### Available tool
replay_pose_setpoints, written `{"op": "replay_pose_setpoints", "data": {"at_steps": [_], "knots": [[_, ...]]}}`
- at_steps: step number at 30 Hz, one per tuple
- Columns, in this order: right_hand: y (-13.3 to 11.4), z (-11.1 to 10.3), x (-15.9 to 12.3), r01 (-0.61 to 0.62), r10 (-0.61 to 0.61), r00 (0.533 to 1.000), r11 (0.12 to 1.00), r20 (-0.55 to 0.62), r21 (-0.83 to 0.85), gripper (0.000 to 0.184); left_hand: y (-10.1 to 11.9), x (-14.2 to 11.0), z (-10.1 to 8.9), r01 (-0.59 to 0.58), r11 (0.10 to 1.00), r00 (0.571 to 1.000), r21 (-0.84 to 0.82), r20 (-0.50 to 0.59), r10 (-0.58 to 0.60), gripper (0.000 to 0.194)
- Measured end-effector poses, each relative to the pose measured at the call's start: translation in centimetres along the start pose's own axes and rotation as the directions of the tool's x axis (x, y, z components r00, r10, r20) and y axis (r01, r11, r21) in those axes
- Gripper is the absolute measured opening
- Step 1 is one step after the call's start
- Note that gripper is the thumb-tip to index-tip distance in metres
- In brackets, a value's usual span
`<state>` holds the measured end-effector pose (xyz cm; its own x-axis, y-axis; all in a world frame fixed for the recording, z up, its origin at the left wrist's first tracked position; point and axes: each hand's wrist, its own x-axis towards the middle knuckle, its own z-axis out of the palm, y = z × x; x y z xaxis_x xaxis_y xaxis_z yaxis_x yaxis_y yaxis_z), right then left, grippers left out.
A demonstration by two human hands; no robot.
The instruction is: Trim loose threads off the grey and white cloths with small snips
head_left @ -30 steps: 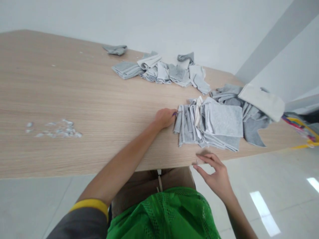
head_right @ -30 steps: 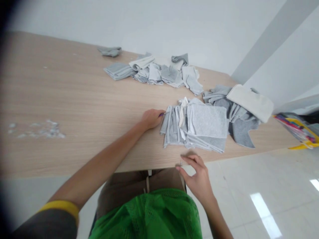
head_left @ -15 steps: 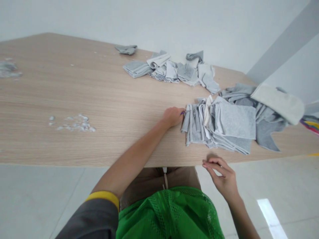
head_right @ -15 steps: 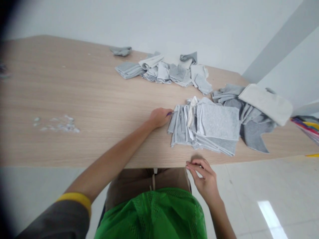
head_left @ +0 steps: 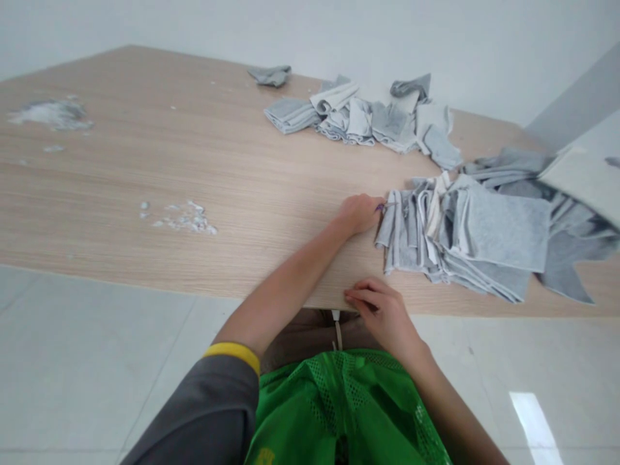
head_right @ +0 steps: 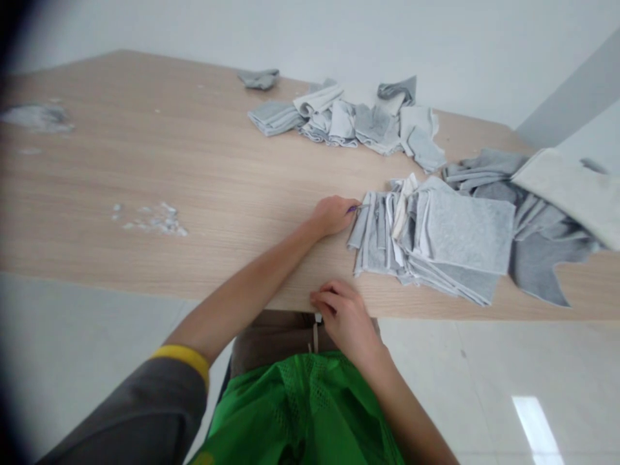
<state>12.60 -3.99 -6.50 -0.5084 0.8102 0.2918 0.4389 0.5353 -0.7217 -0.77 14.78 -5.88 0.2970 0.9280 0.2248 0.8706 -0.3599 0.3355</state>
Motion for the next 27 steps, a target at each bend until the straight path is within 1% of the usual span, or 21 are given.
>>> {"op": "replay_pose_setpoints", "data": {"at_steps": [4, 8, 11, 13, 14, 15, 16, 17, 19, 21, 22, 23, 24, 25, 27], "knots": [[-0.2, 0.4, 1.0, 0.007, -0.006, 0.998, 1.000, 0.059, -0.024, 0.018, 0.0, -0.1, 0.0, -0.008, 1.000, 1.000, -0.010, -0.003, 0.008, 0.038], [-0.3, 0.6, 1.1, 0.044, -0.041, 0.997, 0.998, 0.068, -0.045, 0.020, 0.1, -0.2, 0.3, -0.020, 0.999, 0.999, -0.028, -0.028, 0.019, 0.037], [-0.3, 1.2, 1.8, 0.072, -0.067, 0.996, 0.994, 0.062, -0.077, 0.021, -0.6, 0.3, 0.2, -0.038, 0.994, 0.998, -0.106, -0.044, 0.033, 0.036], [0.0, 1.6, 2.8, 0.092, -0.086, 0.994, 0.991, 0.063, -0.093, 0.022, -1.8, 0.9, -0.9, -0.064, 0.974, 0.998, -0.218, -0.020, 0.061, 0.036], [0.2, 1.8, 3.5, 0.102, -0.095, 0.993, 0.990, 0.069, -0.094, 0.022, -2.5, 1.0, -2.0, -0.074, 0.956, 0.997, -0.283, -0.008, 0.075, 0.036], [0.3, 2.1, 4.2, 0.111, -0.104, 0.992, 0.990, 0.078, -0.092, 0.021, -3.2, 1.0, -3.3, -0.068, 0.938, 0.997, -0.340, 0.002, 0.073, 0.036], [0.4, 2.4, 5.1, 0.121, -0.113, 0.989, 0.989, 0.092, -0.087, 0.021, -3.9, 0.8, -5.0, -0.040, 0.924, 0.999, -0.380, -0.002, 0.042, 0.035], [0.5, 2.9, 6.1, 0.131, -0.122, 0.986, 0.988, 0.111, -0.079, 0.020, -4.5, 0.3, -6.8, -0.028, 0.910, 0.998, -0.414, -0.058, 0.005, 0.036], [0.3, 4.0, 8.2, 0.168, -0.154, 0.973, 0.984, 0.170, -0.067, 0.020, -5.0, -1.8, -11.0, -0.058, 0.889, 0.974, -0.455, -0.222, -0.050, 0.034], [-0.3, 5.7, 10.6, 0.219, -0.197, 0.952, 0.973, 0.232, -0.069, 0.019, -4.8, -5.3, -14.7, -0.074, 0.888, 0.938, -0.454, -0.334, -0.092, 0.031], [-0.7, 6.7, 11.9, 0.244, -0.217, 0.942, 0.967, 0.256, -0.076, 0.019, -4.6, -7.4, -16.2, -0.068, 0.893, 0.921, -0.445, -0.371, -0.115, 0.030], [-1.2, 7.8, 13.2, 0.266, -0.235, 0.932, 0.960, 0.275, -0.084, 0.019, -4.3, -9.7, -17.4, -0.051, 0.899, 0.903, -0.435, -0.405, -0.145, 0.030], [-1.8, 8.9, 14.4, 0.284, -0.249, 0.926, 0.955, 0.285, -0.088, 0.020, -4.0, -12.1, -18.1, -0.020, 0.903, 0.885, -0.429, -0.428, -0.184, 0.030], [-2.3, 10.2, 15.6, 0.296, -0.261, 0.921, 0.951, 0.289, -0.085, 0.020, -3.8, -14.5, -18.5, 0.016, 0.904, 0.865, -0.427, -0.447, -0.227, 0.031], [-3.4, 12.7, 17.8, 0.312, -0.282, 0.914, 0.948, 0.290, -0.061, 0.020, -3.6, -19.1, -18.3, 0.101, 0.893, 0.809, -0.438, -0.486, -0.330, 0.032]]}}
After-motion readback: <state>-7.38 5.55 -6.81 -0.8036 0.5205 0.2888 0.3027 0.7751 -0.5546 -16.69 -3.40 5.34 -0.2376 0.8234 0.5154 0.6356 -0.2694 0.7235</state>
